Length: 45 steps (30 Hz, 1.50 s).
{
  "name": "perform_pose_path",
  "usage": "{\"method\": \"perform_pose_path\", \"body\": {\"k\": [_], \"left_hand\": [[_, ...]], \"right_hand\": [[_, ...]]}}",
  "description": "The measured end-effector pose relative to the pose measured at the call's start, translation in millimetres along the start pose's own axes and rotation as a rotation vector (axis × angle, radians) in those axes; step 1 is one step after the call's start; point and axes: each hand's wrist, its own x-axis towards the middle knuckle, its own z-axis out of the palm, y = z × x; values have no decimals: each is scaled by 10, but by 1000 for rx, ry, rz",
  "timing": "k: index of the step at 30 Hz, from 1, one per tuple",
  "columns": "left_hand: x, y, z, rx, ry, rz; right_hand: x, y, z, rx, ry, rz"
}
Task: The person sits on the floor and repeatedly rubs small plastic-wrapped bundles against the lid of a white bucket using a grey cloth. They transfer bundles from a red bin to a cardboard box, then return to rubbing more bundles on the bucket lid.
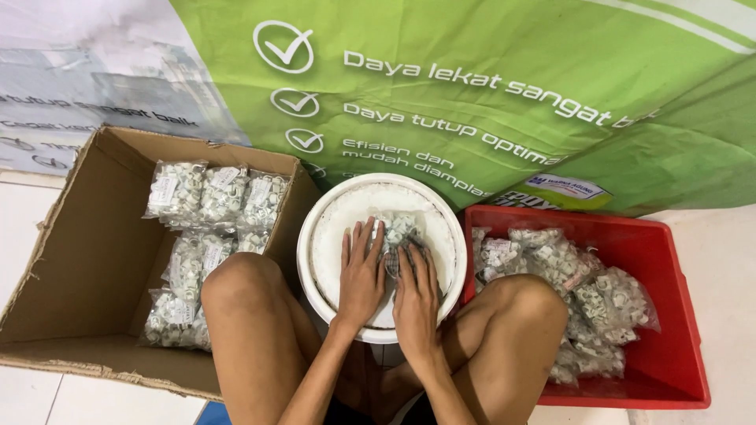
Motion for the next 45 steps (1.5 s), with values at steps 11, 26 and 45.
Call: {"method": "perform_pose_path", "body": {"k": [11, 26, 45], "left_hand": [[83, 118, -75, 37, -185, -208], [-12, 131, -58, 34, -52, -99], [-17, 2, 8, 33, -3, 19]], "right_hand": [[775, 260, 379, -135, 4, 5], [321, 25, 139, -71, 78, -38], [161, 18, 150, -26, 66, -12]]}}
